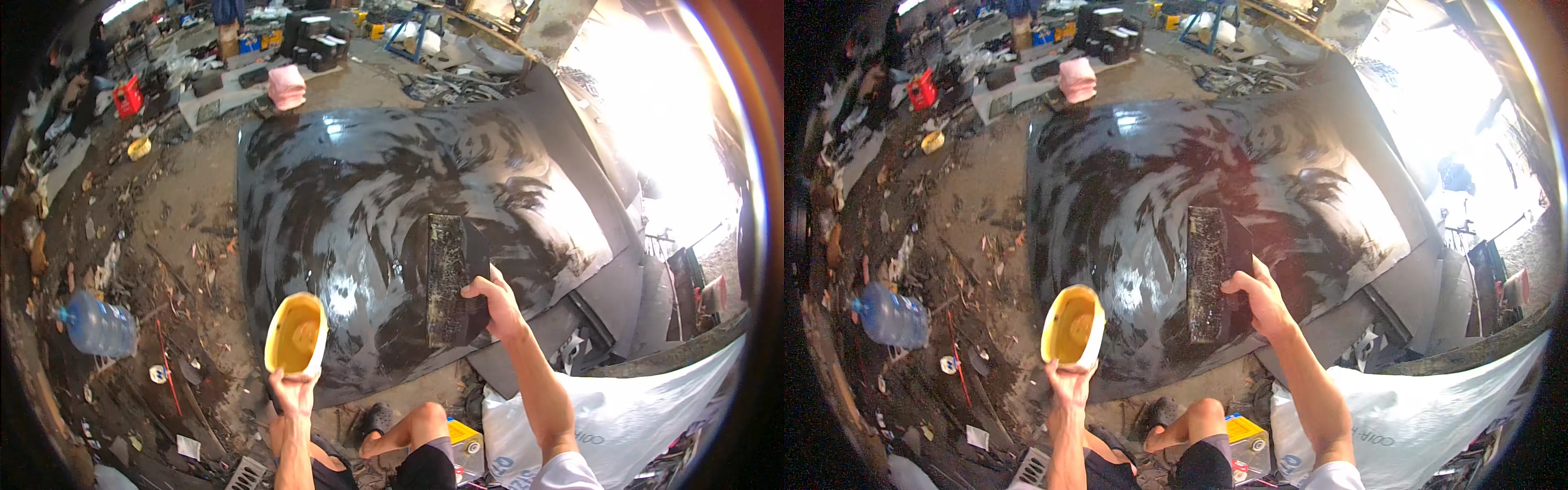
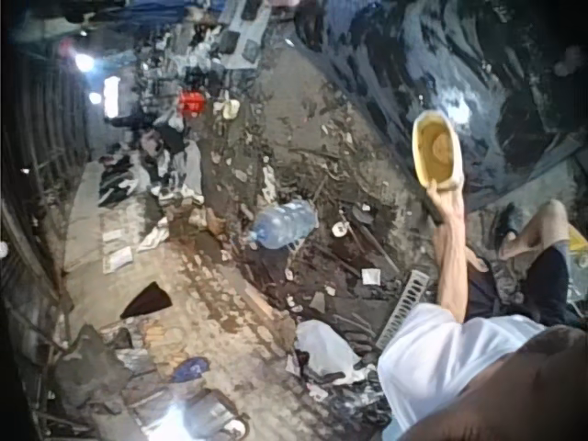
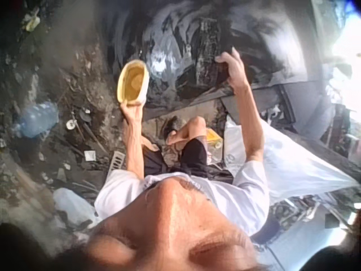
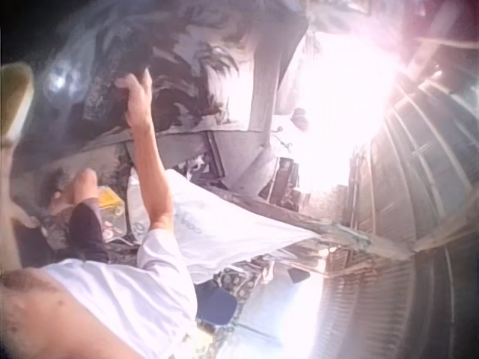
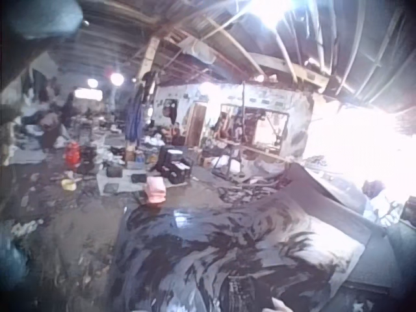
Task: The person applies a liquid to a dark surface using a yellow bowl and a sponge, then retrieves a stack of pink sheets. They place the sheets one by one onto the treated surface, arranging them in a grid pattern.
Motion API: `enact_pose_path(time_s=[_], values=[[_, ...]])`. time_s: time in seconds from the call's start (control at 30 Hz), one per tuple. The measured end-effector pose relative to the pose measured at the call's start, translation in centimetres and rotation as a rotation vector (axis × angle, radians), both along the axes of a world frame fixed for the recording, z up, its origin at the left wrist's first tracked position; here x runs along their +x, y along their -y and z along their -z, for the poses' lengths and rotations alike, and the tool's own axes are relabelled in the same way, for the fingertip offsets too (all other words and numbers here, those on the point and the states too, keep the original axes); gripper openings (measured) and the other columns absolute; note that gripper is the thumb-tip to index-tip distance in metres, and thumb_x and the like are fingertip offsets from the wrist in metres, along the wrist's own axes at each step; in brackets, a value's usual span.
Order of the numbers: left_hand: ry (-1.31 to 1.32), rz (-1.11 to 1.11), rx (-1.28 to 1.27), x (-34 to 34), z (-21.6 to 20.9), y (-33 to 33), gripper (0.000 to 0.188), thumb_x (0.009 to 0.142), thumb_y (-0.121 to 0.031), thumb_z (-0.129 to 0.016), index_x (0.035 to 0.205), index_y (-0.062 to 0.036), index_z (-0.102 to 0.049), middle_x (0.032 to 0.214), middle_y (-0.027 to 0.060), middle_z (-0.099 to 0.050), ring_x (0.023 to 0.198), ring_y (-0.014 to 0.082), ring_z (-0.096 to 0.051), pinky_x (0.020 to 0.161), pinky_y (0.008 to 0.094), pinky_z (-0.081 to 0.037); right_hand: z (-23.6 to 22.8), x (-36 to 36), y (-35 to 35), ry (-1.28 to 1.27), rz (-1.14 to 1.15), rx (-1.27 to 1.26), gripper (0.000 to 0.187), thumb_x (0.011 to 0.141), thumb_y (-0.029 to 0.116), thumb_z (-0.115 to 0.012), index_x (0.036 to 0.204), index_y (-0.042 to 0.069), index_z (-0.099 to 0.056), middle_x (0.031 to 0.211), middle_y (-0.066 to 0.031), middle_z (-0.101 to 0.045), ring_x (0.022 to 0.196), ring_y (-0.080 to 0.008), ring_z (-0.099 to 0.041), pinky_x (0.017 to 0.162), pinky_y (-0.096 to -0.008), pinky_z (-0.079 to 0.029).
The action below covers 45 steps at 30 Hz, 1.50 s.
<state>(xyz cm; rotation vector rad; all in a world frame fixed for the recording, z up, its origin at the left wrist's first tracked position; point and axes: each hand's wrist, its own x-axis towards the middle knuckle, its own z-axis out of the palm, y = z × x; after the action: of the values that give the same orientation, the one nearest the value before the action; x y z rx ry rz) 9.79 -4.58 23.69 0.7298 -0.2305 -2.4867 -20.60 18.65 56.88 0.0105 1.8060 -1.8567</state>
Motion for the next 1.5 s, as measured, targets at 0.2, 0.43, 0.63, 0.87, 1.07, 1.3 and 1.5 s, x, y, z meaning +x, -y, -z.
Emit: enact_pose_path(time_s=[0.2, 0.43, 0.63, 0.87, 1.07, 1.3, 1.5], values=[[0.071, -0.116, 0.185, 10.0, -21.1, 1.0, 0.087, 0.092, -0.051, -0.077, 0.167, -0.0199, -0.044, 0.172, 0.0094, -0.045, 0.152, 0.0407, -0.046, 0.114, 0.0736, -0.042, -12.4, -1.7, 0.8, 0.231, 0.127, -0.185, 0.017, 0.089, 0.008, -0.067, 0.106, 0.011, -0.066, 0.098, -0.0058, -0.070, 0.086, -0.0224, -0.072, 0.079, -0.0410, -0.063], [0.194, -0.268, 0.117, 18.4, -39.6, 3.9, 0.090, 0.091, -0.052, -0.077, 0.167, -0.0178, -0.044, 0.169, 0.0108, -0.049, 0.149, 0.0407, -0.052, 0.114, 0.0725, -0.047, -12.7, 0.2, 5.3, 0.317, 0.217, -0.300, 0.018, 0.089, 0.016, -0.069, 0.106, 0.013, -0.063, 0.097, -0.0033, -0.068, 0.090, -0.0236, -0.071, 0.084, -0.0432, -0.060], [0.147, -0.556, 0.051, 19.6, -43.1, 9.7, 0.097, 0.089, -0.057, -0.078, 0.170, -0.0170, -0.042, 0.171, 0.0095, -0.048, 0.150, 0.0392, -0.053, 0.115, 0.0716, -0.047, -10.0, -0.3, 19.7, 0.512, -0.093, -0.167, 0.032, 0.098, 0.025, -0.058, 0.128, 0.021, -0.068, 0.115, -0.0013, -0.073, 0.101, -0.0240, -0.071, 0.090, -0.0462, -0.059], [0.190, -0.582, -0.070, 19.0, -40.1, 28.1, 0.082, 0.094, -0.056, -0.071, 0.164, -0.0194, -0.050, 0.165, 0.0055, -0.057, 0.147, 0.0358, -0.056, 0.110, 0.0684, -0.049, -5.5, -6.6, 41.8, 0.438, -0.061, -0.039, 0.023, 0.104, 0.033, -0.061, 0.114, 0.013, -0.067, 0.100, -0.0027, -0.066, 0.089, -0.0230, -0.067, 0.082, -0.0462, -0.057], [0.221, -0.575, -0.024, 12.9, -42.5, 45.1, 0.085, 0.089, -0.053, -0.079, 0.162, -0.0215, -0.051, 0.165, 0.0036, -0.055, 0.147, 0.0336, -0.054, 0.113, 0.0668, -0.045, 2.6, -7.6, 39.1, 0.413, 0.213, 0.250, 0.028, 0.093, 0.031, -0.065, 0.117, 0.015, -0.062, 0.101, -0.0056, -0.066, 0.089, -0.0267, -0.065, 0.080, -0.0509, -0.053], [0.249, -0.480, -0.012, 7.2, -43.1, 63.6, 0.077, 0.094, -0.053, -0.075, 0.159, -0.0185, -0.050, 0.165, 0.0028, -0.053, 0.147, 0.0296, -0.051, 0.118, 0.0639, -0.038, 8.3, -4.2, 25.3, 0.612, 0.669, 0.278, 0.028, 0.091, 0.040, -0.065, 0.106, 0.018, -0.059, 0.101, -0.0072, -0.062, 0.086, -0.0244, -0.061, 0.078, -0.0523, -0.056], [0.305, -0.397, 0.023, -2.0, -42.0, 77.4, 0.081, 0.090, -0.055, -0.077, 0.159, -0.0215, -0.049, 0.163, 0.0035, -0.054, 0.149, 0.0298, -0.049, 0.120, 0.0663, -0.036, 6.8, -5.3, 29.2, 1.240, 1.383, 0.707, 0.053, 0.086, 0.044, -0.079, 0.132, 0.017, -0.075, 0.134, -0.0082, -0.076, 0.120, -0.0346, -0.070, 0.102, -0.0549, -0.059]])
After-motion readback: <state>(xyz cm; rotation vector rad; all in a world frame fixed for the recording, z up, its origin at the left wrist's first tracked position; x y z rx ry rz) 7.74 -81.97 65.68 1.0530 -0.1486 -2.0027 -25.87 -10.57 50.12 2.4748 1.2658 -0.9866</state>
